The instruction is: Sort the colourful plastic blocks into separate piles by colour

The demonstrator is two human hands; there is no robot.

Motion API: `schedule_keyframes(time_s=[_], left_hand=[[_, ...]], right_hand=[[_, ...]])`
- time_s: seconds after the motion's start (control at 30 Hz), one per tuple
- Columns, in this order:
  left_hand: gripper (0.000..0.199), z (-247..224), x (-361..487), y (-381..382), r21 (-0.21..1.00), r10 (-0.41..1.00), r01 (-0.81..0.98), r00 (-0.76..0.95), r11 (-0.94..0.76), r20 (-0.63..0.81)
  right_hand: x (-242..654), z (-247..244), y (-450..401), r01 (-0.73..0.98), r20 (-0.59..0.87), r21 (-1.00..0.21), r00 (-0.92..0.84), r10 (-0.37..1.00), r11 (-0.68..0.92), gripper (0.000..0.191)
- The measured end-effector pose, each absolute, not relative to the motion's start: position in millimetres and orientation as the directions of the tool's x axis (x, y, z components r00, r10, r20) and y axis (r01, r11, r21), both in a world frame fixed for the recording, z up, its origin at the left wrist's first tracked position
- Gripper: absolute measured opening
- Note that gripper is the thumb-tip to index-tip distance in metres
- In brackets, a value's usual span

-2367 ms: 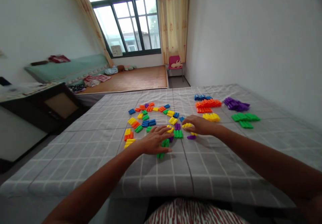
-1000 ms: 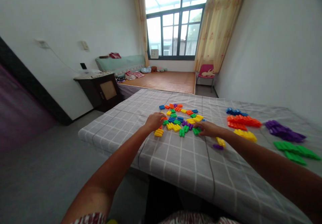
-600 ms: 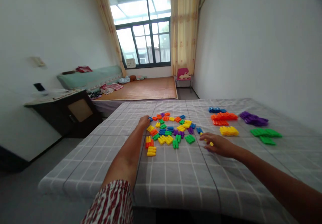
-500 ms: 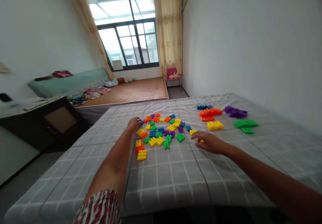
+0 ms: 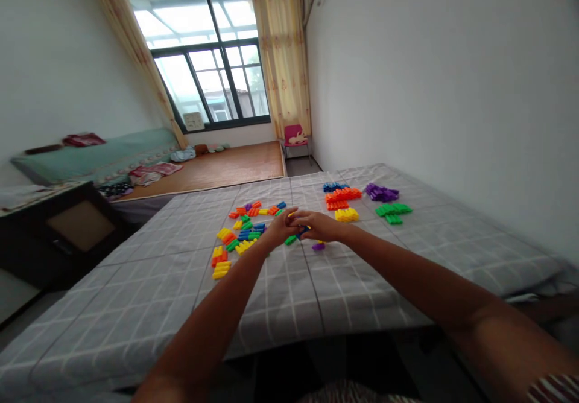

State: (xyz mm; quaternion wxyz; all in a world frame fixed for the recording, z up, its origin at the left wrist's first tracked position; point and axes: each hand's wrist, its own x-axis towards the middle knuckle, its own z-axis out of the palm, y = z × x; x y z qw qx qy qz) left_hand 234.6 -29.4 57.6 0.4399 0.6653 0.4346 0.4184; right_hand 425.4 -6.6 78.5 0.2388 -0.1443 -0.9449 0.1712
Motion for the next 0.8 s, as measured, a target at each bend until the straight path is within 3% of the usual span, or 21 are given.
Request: schedule_keyframes(time_s=[0.1, 0.23, 0.3, 0.37, 0.4, 0.53, 0.7, 0.8], left_hand=[[0.087, 53, 252, -34, 0.985, 0.971, 0.109, 0.21, -0.135, 0.11], [0.078, 53, 254, -29, 0.984, 0.97, 0.105, 0.214, -0.141, 0.116], [0.071, 52, 247, -28, 0.964, 0.967, 0.184, 0.201, -0.194, 0.156], [0.065, 49, 235, -32, 0.935, 0.965, 0.281, 0.203, -0.218, 0.165], [0.063, 47, 227, -36, 0.921, 0.966, 0.323, 0.209, -0.218, 0.155], [0.051, 35, 194, -64, 0.874, 0.979, 0.451, 0.167, -0.182, 0.117], [0.038, 29, 165, -105, 0.852, 0.997, 0.518, 0.028, -0.071, 0.067], [0.034, 31, 151, -126, 0.848, 0.997, 0.53, -0.056, -0.009, 0.045]], right_hand=[[437, 77, -8, 0.183, 0.339, -0.388, -0.883, 0.325, 0.903, 0.058], [457, 76, 17, 0.247, 0.335, -0.348, -0.868, 0.366, 0.905, 0.055], [477, 86, 49, 0.433, 0.282, -0.314, -0.807, 0.519, 0.845, 0.048], [504, 101, 90, 0.705, 0.22, -0.263, -0.62, 0.753, 0.658, 0.041], [519, 109, 111, 0.759, 0.213, -0.252, -0.561, 0.8, 0.6, 0.038], [566, 119, 187, 0.849, 0.167, -0.224, -0.451, 0.877, 0.479, 0.033], [574, 82, 255, 0.936, -0.016, -0.165, -0.317, 0.948, 0.31, 0.036], [570, 60, 280, 0.933, -0.081, -0.173, -0.332, 0.94, 0.315, 0.038]])
